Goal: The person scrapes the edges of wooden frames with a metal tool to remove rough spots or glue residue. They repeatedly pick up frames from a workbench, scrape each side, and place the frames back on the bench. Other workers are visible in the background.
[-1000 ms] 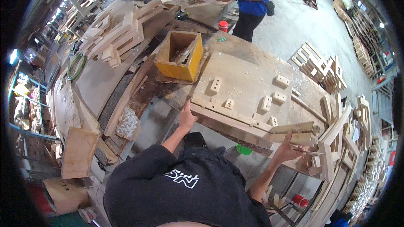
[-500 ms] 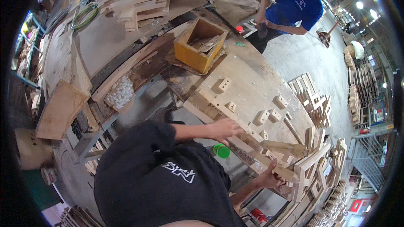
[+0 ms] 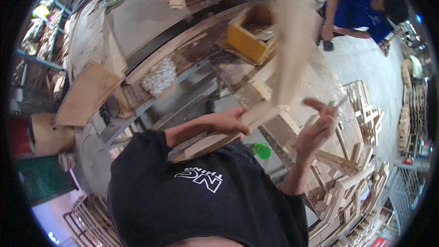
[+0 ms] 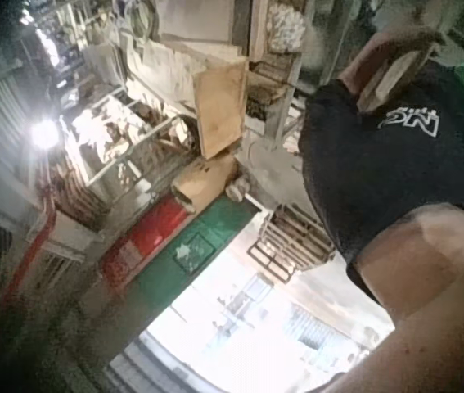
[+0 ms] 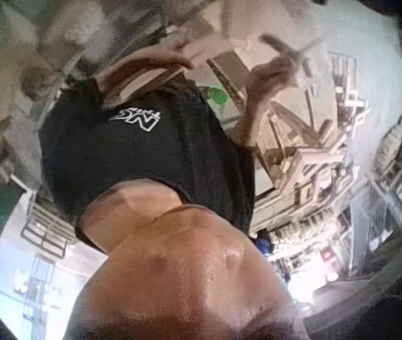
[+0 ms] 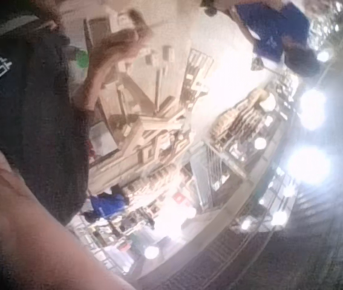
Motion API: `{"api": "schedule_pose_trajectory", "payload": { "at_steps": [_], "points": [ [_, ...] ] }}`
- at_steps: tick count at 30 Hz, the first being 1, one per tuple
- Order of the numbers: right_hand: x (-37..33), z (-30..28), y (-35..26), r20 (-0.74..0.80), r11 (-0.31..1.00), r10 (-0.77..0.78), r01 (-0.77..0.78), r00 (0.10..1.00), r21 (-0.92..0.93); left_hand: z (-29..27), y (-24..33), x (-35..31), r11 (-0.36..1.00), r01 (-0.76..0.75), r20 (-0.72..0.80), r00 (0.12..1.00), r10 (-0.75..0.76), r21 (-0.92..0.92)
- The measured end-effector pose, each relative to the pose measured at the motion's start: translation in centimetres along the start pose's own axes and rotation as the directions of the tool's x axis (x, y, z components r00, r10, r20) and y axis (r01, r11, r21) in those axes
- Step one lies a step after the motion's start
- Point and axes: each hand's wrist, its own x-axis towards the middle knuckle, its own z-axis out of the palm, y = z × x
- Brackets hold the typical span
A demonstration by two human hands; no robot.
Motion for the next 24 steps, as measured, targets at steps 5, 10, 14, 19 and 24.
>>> {"api": "schedule_pose_trajectory", "payload": {
  "at_steps": [5,10,14,19,24],
  "points": [
    [-5.9,10.2,1.7,0.641,0.93,0.295,-0.366,0.708,-0.023,-3.7,-2.2,-9.5,0.931,-0.208,-0.3,0.947,0.115,-0.298],
    [-6.8,17.1,-2.6,0.798,0.989,-0.026,-0.1,0.602,0.108,-4.9,-2.5,-15.0,0.789,-0.457,-0.584,0.796,0.157,-0.411],
    [-5.4,20.9,-4.8,0.784,0.981,-0.183,0.06,0.593,0.183,-5.2,-1.5,-17.0,0.827,-0.449,-0.734,0.676,0.067,-0.338],
    [-5.4,24.9,-5.5,0.77,0.964,-0.264,0.188,0.58,0.189,-6.8,0.1,-17.3,0.84,-0.428,-0.778,0.628,0.011,-0.334],
    [-4.5,27.9,-5.2,0.754,0.981,-0.166,0.185,0.635,0.061,-8.7,0.9,-17.4,0.854,-0.392,-0.818,0.572,-0.066,-0.343]
  ]
}}
